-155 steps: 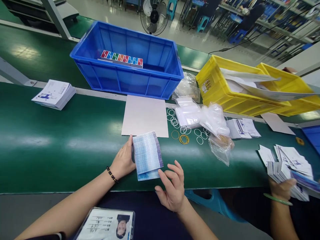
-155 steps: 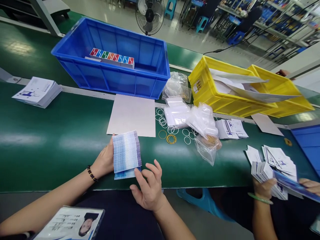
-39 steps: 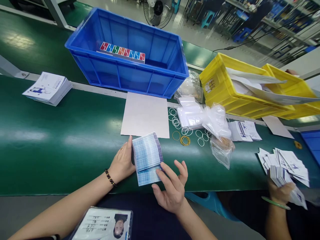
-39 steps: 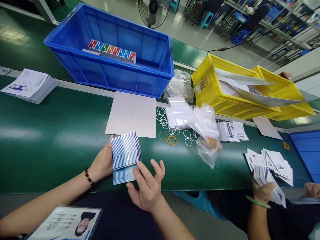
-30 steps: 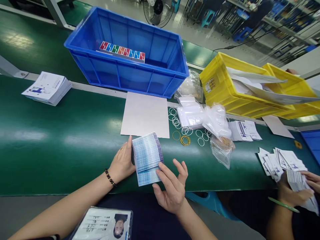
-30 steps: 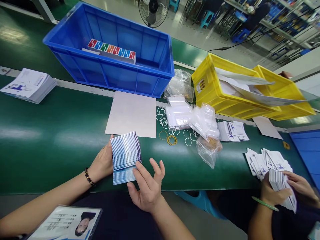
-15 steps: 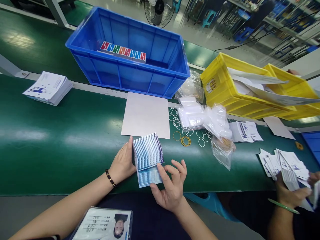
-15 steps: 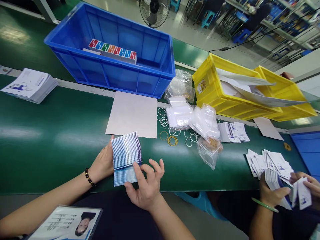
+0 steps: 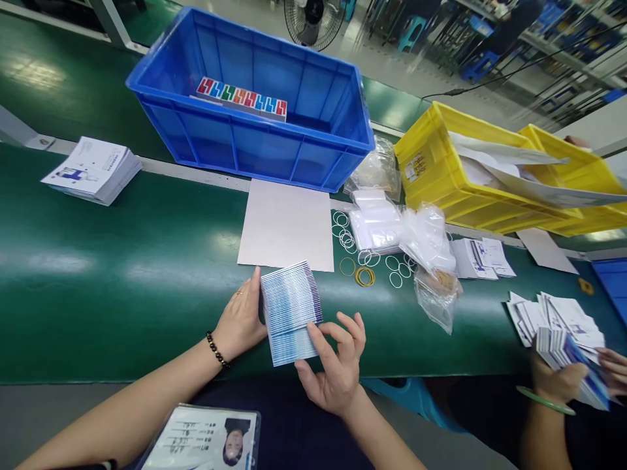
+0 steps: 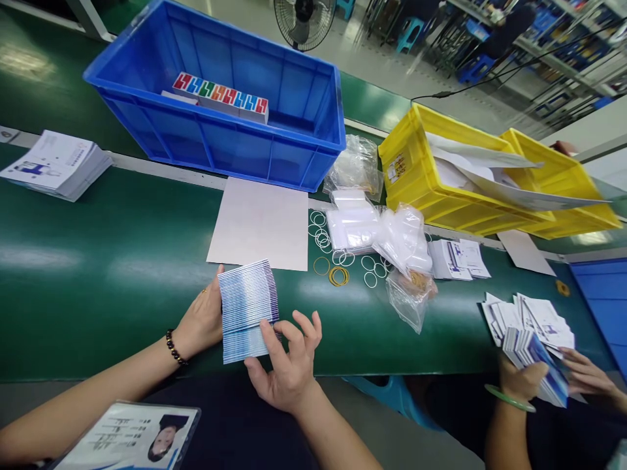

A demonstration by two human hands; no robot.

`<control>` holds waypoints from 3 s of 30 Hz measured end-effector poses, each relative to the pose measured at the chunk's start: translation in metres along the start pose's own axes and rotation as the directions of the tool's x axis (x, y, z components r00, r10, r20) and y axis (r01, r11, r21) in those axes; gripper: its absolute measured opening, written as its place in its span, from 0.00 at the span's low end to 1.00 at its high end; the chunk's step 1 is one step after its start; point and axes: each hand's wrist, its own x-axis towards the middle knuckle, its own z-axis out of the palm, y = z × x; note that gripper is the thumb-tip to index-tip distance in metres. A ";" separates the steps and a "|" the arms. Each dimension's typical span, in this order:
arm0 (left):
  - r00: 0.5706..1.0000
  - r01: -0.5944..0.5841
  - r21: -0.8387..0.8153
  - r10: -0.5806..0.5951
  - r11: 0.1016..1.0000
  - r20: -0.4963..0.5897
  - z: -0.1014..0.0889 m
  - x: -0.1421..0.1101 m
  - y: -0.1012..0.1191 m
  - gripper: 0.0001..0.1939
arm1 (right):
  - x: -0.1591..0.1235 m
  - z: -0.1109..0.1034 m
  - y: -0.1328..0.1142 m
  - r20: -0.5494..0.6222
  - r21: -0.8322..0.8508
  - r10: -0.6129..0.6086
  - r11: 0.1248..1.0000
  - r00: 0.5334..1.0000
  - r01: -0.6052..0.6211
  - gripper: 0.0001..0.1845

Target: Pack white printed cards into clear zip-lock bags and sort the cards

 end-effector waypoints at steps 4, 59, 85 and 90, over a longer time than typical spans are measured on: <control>1.000 0.003 -0.005 -0.003 1.000 0.013 0.000 0.001 0.000 0.52 | -0.002 -0.004 0.006 -0.083 0.010 0.015 1.000 0.996 -0.015 0.22; 1.000 -0.014 -0.012 0.014 1.000 0.007 0.001 0.003 -0.003 0.52 | -0.025 -0.007 0.001 -0.113 0.009 -0.026 1.000 0.993 0.027 0.09; 1.000 0.014 -0.020 -0.014 1.000 0.027 0.000 0.002 -0.002 0.52 | -0.023 -0.007 0.002 -0.085 -0.033 -0.014 0.999 0.996 0.011 0.16; 1.000 0.009 0.003 -0.009 1.000 0.015 0.001 0.002 -0.001 0.54 | -0.024 -0.007 0.002 -0.084 -0.024 -0.024 0.999 0.996 0.022 0.16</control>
